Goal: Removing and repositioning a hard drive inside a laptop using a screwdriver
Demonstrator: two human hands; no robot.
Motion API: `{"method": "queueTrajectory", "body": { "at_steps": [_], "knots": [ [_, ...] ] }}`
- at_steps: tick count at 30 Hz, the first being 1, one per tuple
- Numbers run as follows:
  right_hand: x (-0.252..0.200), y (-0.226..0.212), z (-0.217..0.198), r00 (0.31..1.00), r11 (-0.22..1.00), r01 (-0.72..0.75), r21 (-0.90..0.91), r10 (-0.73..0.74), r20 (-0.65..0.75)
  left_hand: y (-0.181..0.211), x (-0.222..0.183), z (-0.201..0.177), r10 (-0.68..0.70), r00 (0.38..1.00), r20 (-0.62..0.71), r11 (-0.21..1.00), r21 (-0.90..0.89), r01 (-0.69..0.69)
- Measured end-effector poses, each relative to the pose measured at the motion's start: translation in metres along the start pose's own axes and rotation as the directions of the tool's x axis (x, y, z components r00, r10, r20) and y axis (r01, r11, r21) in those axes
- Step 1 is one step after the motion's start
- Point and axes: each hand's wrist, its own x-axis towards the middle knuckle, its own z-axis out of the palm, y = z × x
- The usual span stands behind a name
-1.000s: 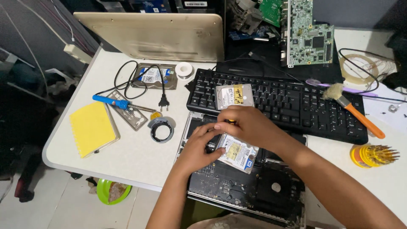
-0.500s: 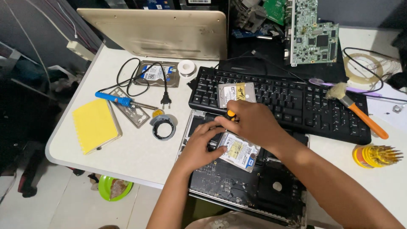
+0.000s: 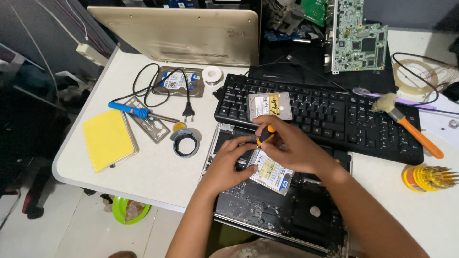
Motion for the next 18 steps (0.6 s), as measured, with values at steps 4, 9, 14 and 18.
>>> {"method": "queueTrajectory", "body": {
  "at_steps": [4,9,14,18],
  "knots": [
    [-0.001,0.008,0.001,1.0,1.0,0.013,-0.028,-0.013,0.008,-0.004,-0.001,0.001,0.009,1.0,0.009,1.0,0.007,-0.009],
    [-0.002,0.02,0.007,0.991,0.97,-0.044,-0.24,0.012,-0.133,0.0,0.0,-0.001,-0.012,1.0,0.022,1.0,0.015,0.011],
    [0.001,0.045,0.018,0.974,0.967,-0.086,-0.24,0.03,-0.226,-0.001,0.0,0.0,-0.011,1.0,0.019,1.0,0.01,0.011],
    [0.004,0.05,0.022,0.963,0.993,-0.003,-0.118,-0.029,-0.267,-0.002,-0.001,0.001,0.006,1.0,0.007,1.0,0.009,-0.006]
  ]
}}
